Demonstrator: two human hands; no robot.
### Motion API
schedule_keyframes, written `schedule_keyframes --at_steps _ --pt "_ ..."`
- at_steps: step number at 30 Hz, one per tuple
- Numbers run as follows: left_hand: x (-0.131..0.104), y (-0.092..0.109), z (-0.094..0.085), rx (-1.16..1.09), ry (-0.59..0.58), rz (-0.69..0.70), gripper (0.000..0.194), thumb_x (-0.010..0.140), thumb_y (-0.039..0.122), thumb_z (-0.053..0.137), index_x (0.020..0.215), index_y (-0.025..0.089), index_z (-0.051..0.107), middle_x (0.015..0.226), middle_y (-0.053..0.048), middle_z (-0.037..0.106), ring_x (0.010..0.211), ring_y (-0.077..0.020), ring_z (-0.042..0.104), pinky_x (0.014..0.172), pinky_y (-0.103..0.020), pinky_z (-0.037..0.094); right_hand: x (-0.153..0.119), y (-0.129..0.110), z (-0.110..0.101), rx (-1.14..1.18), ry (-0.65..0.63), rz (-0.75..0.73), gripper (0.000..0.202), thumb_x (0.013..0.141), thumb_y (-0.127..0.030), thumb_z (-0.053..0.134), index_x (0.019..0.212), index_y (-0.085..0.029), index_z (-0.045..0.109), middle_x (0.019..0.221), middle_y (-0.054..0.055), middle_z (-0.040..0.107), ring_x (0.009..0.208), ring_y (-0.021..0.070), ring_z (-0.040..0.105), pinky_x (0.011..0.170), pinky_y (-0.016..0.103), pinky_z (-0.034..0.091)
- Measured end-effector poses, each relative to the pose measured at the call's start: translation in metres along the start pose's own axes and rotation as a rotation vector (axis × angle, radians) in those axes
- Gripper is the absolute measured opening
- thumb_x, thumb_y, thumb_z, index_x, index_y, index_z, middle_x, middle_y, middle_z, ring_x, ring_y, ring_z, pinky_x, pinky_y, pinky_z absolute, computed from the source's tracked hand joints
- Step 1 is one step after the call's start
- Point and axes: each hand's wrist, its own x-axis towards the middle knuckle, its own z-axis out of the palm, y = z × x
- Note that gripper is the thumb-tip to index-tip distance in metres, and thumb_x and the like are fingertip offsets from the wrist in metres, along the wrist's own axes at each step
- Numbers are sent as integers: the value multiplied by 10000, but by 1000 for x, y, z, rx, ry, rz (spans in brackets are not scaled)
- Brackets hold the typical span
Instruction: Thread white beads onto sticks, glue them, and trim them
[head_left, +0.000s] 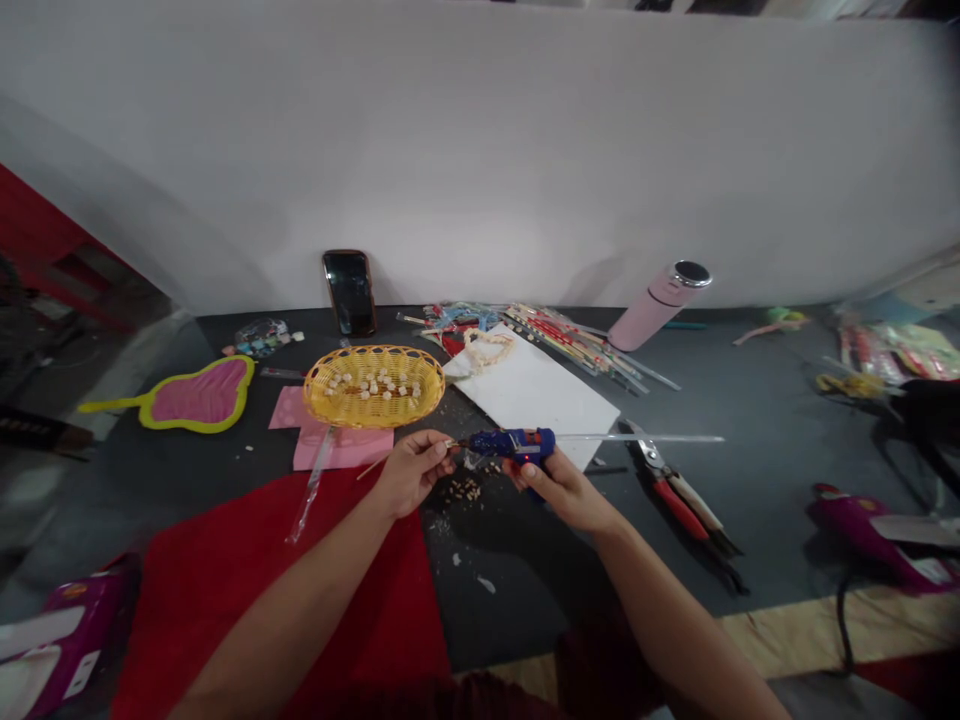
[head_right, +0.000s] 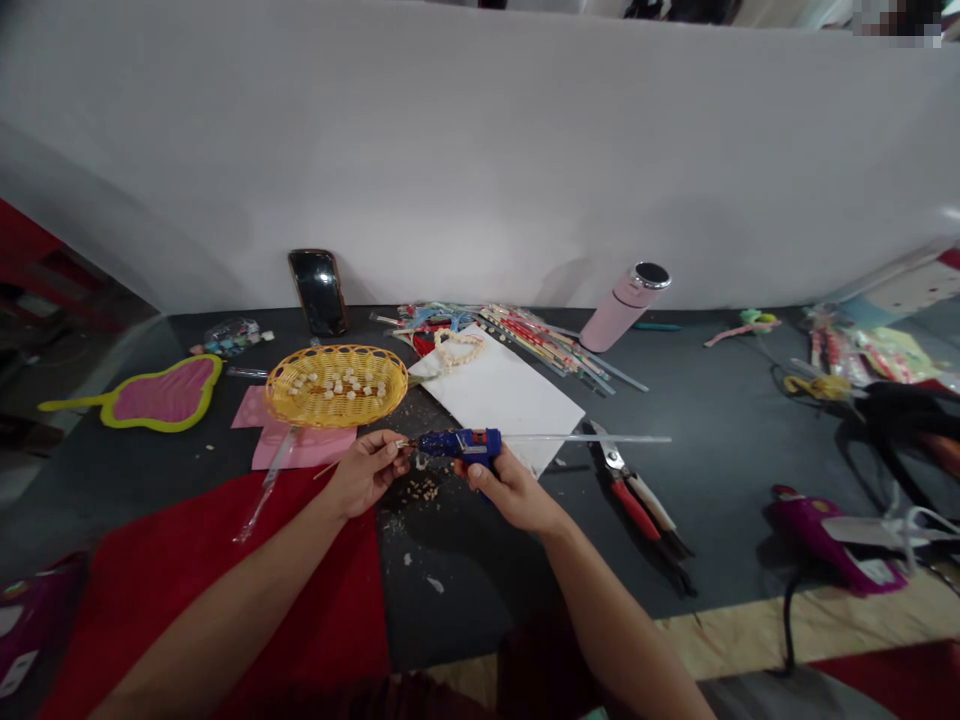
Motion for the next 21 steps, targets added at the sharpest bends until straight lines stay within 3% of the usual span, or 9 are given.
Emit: schedule_keyframes --at_steps 21 --pt "-1 1 0 15 9 -7 186 630 221 781 731 112 669 675 -30 658 526 -62 535 547 -201 457 0 -2 -1 -73 10 -7 317 926 -464 385 920 -187 540 802 31 527 718 142 482 654 272 407"
